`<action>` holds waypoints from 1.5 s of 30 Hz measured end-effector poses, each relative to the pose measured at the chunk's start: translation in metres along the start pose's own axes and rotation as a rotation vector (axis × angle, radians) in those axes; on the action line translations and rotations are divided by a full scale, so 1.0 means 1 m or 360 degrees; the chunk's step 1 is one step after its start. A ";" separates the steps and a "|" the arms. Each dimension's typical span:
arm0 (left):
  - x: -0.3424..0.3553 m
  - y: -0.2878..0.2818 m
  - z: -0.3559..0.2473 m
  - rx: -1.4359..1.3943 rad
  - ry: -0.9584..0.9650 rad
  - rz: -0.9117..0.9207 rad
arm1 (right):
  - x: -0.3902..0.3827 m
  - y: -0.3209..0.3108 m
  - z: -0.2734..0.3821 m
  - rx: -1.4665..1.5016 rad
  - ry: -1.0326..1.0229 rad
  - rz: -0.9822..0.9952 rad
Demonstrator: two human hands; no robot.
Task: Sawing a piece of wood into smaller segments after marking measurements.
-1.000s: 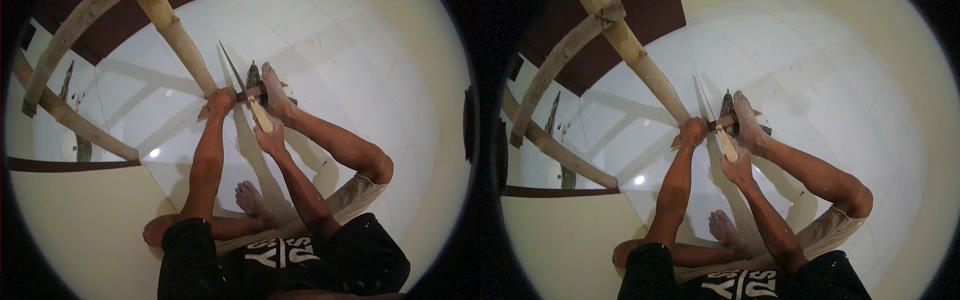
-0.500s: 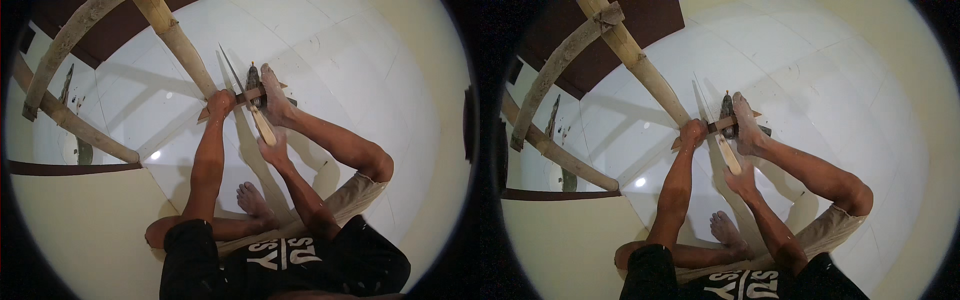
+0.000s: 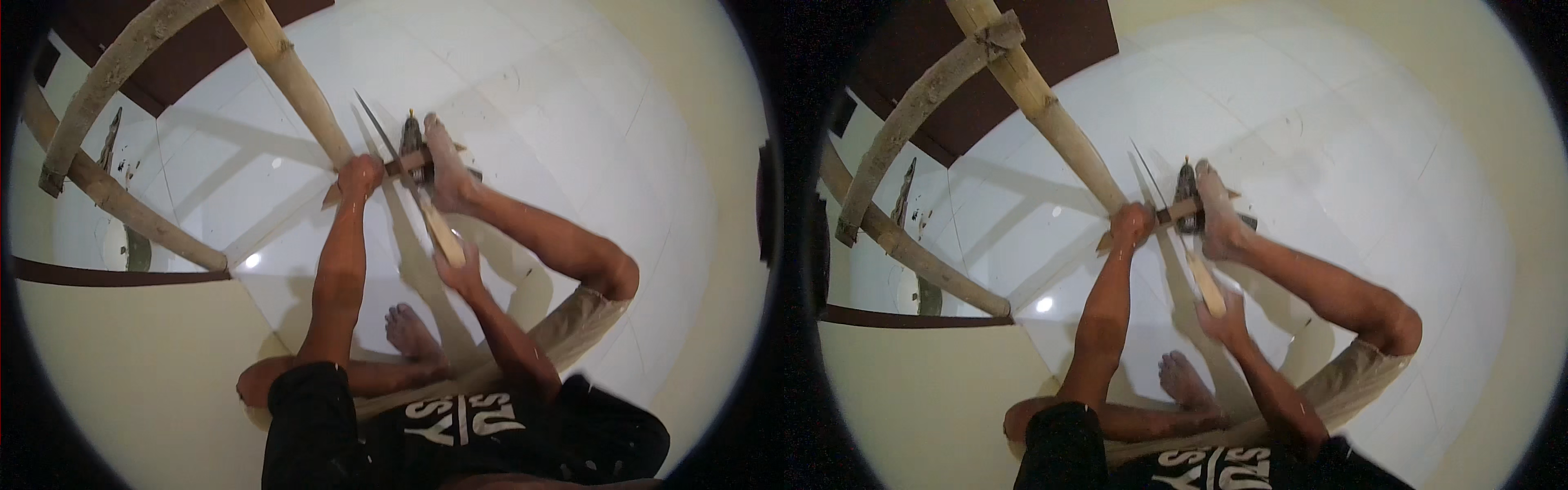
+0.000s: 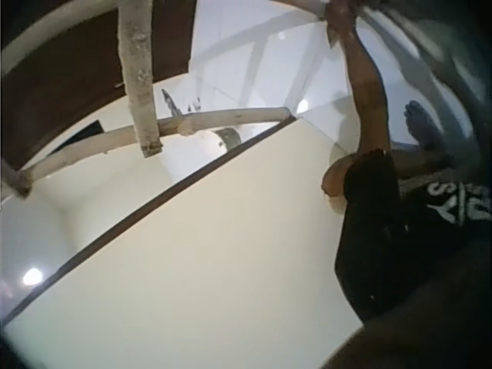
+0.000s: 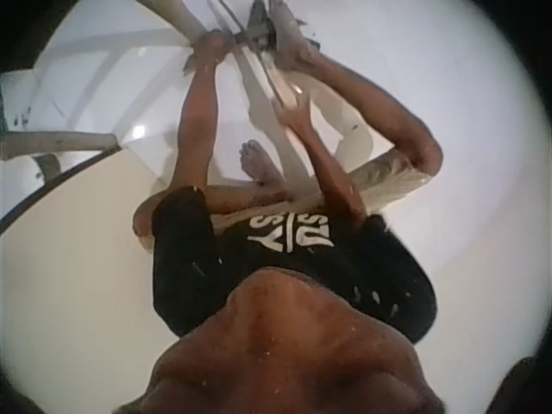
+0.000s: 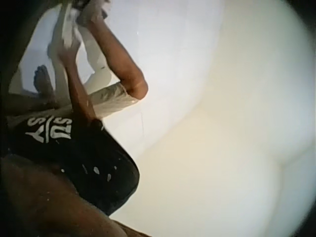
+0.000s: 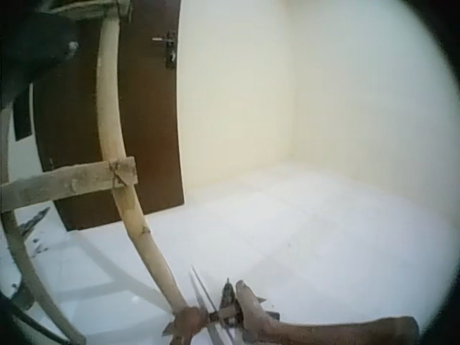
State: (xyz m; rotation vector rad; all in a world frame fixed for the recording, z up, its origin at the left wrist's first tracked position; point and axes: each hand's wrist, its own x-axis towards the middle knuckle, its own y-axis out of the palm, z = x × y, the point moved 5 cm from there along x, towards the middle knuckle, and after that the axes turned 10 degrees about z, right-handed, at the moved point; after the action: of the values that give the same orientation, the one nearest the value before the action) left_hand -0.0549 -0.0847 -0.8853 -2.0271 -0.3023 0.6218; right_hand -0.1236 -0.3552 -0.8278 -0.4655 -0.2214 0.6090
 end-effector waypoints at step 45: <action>0.006 0.011 0.015 0.0054 -0.0044 0.0126 | -0.097 -0.029 0.012 0.0233 0.0138 0.0085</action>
State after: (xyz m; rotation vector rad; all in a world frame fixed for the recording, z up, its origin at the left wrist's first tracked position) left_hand -0.0588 -0.0766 -0.9022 -2.0068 -0.2272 0.7000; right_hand -0.1910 -0.4299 -0.8091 -0.3563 -0.0816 0.6507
